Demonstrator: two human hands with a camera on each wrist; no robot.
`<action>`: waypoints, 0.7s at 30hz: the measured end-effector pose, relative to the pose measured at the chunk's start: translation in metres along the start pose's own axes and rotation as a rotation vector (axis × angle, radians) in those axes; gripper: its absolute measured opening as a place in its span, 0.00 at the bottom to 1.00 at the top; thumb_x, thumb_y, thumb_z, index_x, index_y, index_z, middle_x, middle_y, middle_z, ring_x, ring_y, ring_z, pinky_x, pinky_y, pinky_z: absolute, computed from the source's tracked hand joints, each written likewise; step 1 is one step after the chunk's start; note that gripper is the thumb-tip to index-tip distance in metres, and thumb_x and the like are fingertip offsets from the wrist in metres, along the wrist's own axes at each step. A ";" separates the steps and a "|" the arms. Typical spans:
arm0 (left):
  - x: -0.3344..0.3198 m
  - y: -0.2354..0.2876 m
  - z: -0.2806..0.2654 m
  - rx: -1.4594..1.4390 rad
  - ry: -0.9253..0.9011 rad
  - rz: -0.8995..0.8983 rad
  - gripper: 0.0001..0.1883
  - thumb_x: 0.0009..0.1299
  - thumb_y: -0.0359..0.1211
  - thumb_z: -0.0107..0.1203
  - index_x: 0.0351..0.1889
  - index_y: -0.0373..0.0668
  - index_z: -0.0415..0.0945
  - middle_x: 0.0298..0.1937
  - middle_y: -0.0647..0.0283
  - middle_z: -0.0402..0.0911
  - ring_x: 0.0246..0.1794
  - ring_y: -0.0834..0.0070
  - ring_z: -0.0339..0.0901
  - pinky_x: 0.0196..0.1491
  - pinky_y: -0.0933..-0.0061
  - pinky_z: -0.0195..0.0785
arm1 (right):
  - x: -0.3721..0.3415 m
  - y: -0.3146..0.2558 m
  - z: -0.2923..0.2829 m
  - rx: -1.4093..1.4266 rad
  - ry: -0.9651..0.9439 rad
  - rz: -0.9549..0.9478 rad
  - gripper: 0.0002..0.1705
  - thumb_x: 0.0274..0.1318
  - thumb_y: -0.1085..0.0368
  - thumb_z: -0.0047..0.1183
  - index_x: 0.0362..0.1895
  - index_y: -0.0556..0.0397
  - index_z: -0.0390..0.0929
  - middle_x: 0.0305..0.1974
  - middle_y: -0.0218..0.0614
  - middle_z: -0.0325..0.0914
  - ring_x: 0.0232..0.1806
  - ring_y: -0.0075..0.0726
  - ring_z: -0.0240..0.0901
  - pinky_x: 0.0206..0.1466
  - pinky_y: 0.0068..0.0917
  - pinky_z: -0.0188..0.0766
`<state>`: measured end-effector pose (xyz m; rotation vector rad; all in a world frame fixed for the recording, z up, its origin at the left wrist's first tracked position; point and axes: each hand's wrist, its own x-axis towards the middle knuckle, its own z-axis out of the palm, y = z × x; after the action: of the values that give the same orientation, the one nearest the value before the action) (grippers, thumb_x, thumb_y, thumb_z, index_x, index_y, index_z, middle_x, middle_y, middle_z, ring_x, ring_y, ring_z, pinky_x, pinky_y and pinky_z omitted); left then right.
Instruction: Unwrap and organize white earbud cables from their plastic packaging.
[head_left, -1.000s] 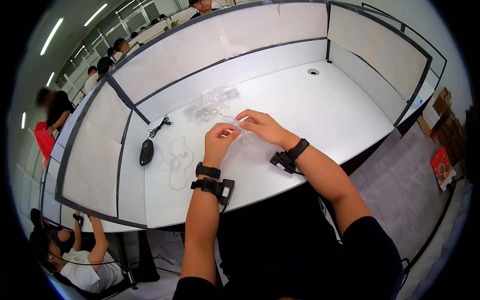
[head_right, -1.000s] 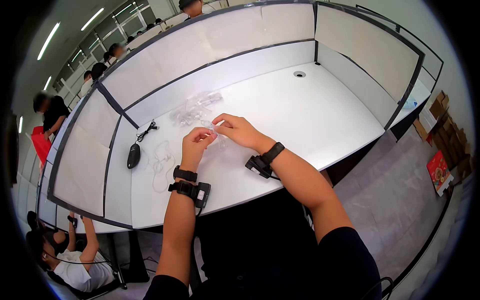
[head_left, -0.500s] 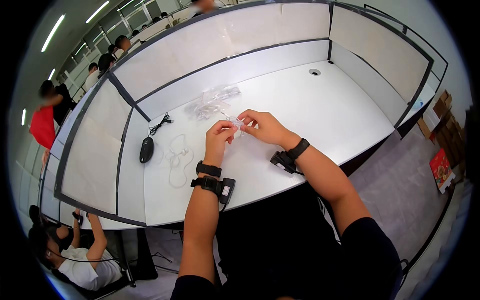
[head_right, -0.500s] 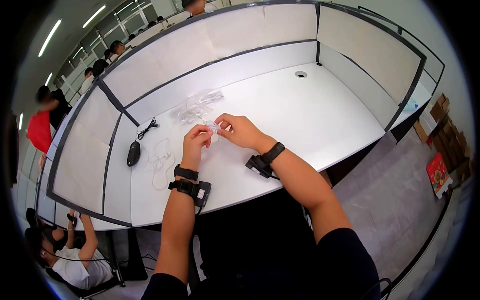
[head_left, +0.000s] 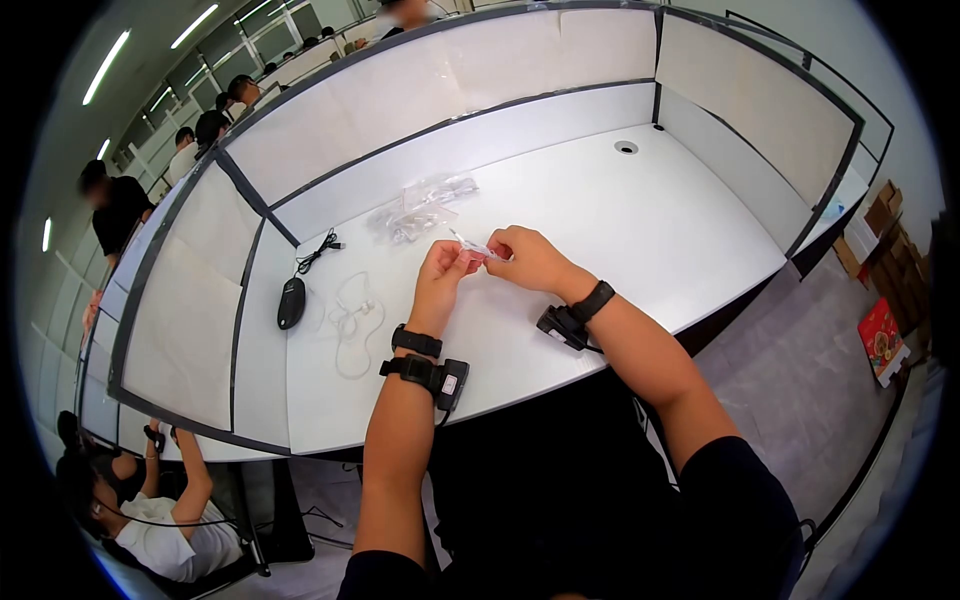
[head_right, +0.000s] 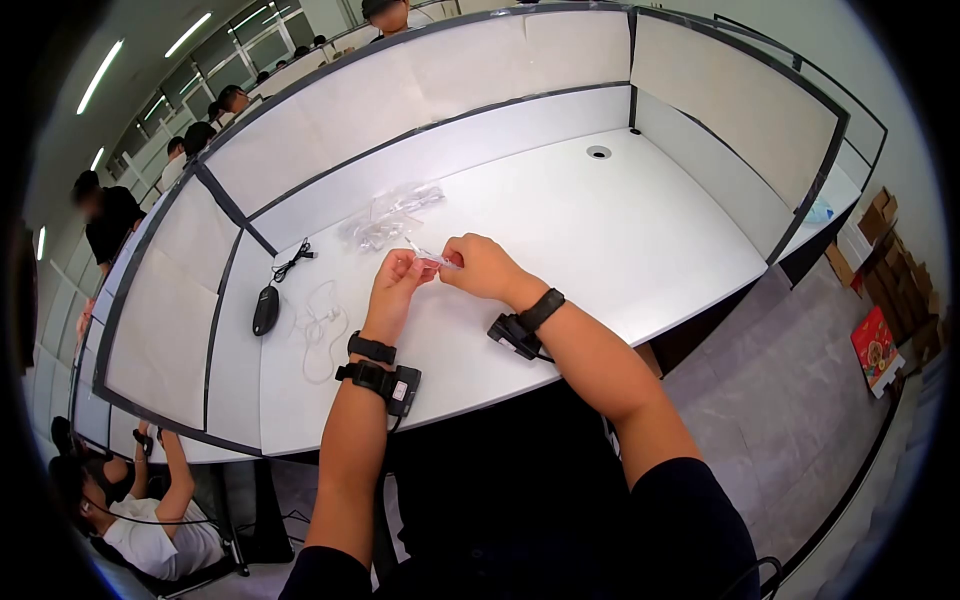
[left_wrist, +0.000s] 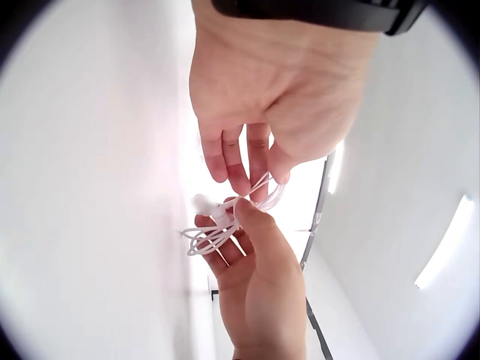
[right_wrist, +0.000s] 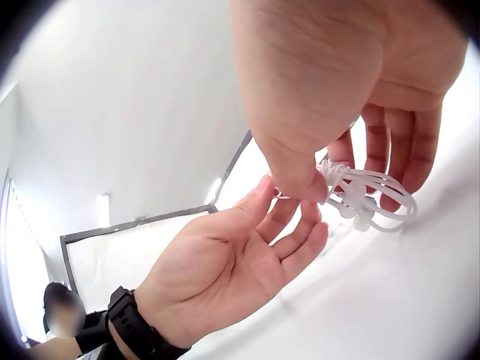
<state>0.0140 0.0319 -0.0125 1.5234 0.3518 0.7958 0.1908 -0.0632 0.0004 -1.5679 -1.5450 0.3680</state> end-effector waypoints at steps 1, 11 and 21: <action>0.000 0.001 0.002 -0.001 0.006 0.005 0.04 0.79 0.32 0.49 0.47 0.43 0.68 0.46 0.61 0.82 0.49 0.75 0.79 0.58 0.70 0.70 | -0.001 0.000 0.000 0.012 0.002 0.024 0.19 0.47 0.57 0.63 0.37 0.59 0.79 0.31 0.47 0.81 0.33 0.45 0.78 0.39 0.35 0.74; -0.001 0.004 0.004 -0.130 0.033 -0.008 0.05 0.79 0.32 0.50 0.46 0.41 0.69 0.46 0.60 0.81 0.49 0.73 0.80 0.60 0.68 0.73 | 0.000 -0.004 -0.005 0.318 -0.207 0.265 0.20 0.47 0.60 0.64 0.43 0.56 0.77 0.33 0.42 0.84 0.35 0.34 0.81 0.36 0.30 0.75; -0.001 0.002 0.005 0.133 0.093 0.073 0.13 0.70 0.27 0.62 0.46 0.40 0.69 0.39 0.67 0.78 0.39 0.83 0.75 0.44 0.81 0.69 | -0.003 -0.006 0.001 0.292 -0.009 0.125 0.18 0.51 0.66 0.62 0.47 0.53 0.75 0.37 0.37 0.84 0.38 0.28 0.78 0.47 0.27 0.73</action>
<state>0.0165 0.0270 -0.0101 1.6337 0.4270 0.9175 0.1853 -0.0664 0.0032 -1.4362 -1.3346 0.6409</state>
